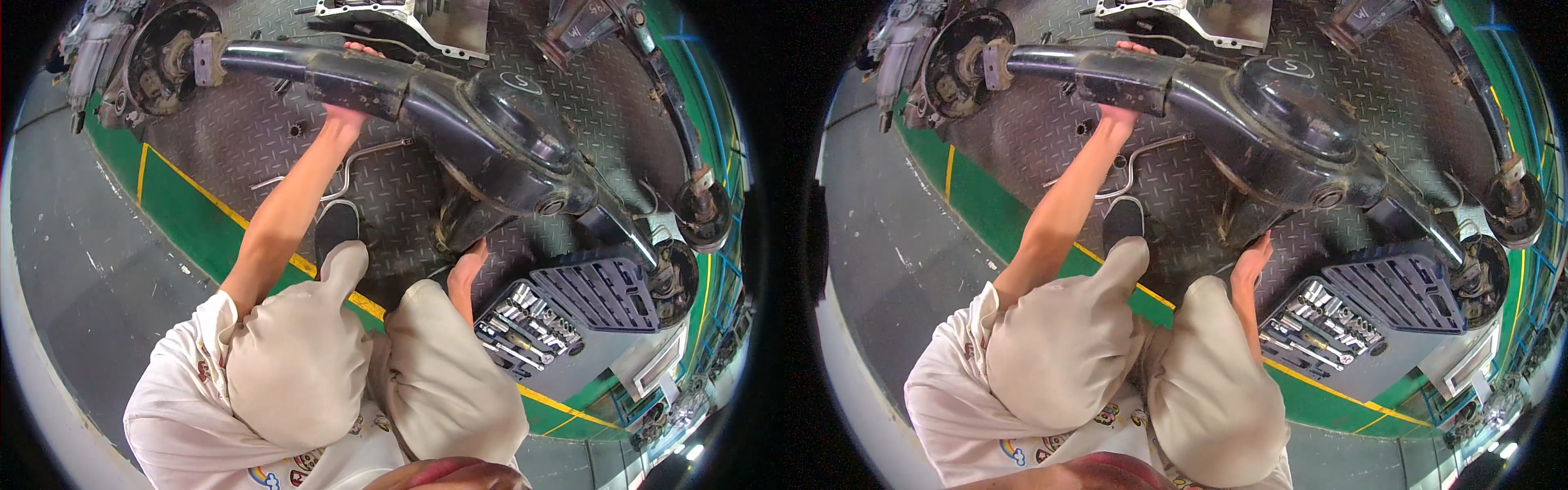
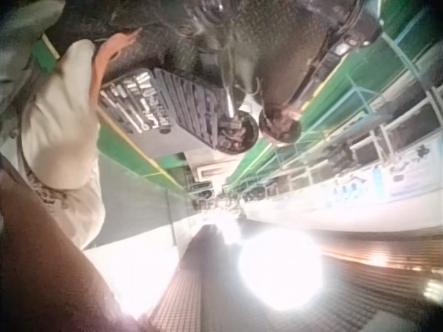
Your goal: The person opens a tool case, selects a socket and wrench, and proceeds to loosen and remove bolts from a vehicle axle assembly using the tool and their hands.
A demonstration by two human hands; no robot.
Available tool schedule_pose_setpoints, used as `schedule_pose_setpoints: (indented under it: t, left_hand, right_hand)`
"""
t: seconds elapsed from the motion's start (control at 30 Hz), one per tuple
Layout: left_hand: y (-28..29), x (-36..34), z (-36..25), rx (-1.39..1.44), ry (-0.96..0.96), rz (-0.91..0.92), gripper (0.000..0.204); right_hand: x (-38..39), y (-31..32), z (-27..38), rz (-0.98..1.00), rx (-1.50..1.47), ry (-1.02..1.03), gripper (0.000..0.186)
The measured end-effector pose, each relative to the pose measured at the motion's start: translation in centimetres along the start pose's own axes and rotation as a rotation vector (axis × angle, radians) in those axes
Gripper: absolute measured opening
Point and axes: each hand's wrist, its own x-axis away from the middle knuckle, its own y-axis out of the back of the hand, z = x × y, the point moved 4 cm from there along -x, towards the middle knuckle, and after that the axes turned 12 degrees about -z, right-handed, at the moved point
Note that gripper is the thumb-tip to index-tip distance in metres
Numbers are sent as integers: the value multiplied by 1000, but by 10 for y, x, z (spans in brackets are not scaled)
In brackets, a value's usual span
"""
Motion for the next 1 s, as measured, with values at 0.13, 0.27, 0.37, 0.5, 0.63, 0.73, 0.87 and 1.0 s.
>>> schedule_pose_setpoints:
  t: [0.13, 0.27, 0.37, 0.5, 0.63, 0.73, 0.87, 1.0]
  left_hand:
    - [12, 5, -6, -46, -33, -19, 33]
    - [10, 7, -7, -10, -12, -53, 31]
    - [10, 16, -11, -35, -13, -81, 33]
    - [18, 25, -9, -49, 60, -5, 31]
    - [28, 35, 3, -10, 171, 71, 29]
    - [16, 38, -33, -323, -31, 152, 36]
    - [60, 48, -65, -508, -62, -321, 38]
    - [88, 64, -63, -708, -83, -771, 41]
  right_hand:
    - [6, 7, -3, -17, 71, -30, 45]
    - [14, 12, 3, -4, 171, -49, 43]
    - [22, 14, 20, 31, 297, -35, 42]
    - [26, 24, 43, 90, 627, 87, 41]
    - [20, 44, 92, 79, 734, 423, 26]
    - [25, 48, 208, -4, 644, 835, 21]
    - [-16, 116, 333, -324, 463, 1137, 17]
    - [-106, 147, 439, -230, 675, 1143, 20]
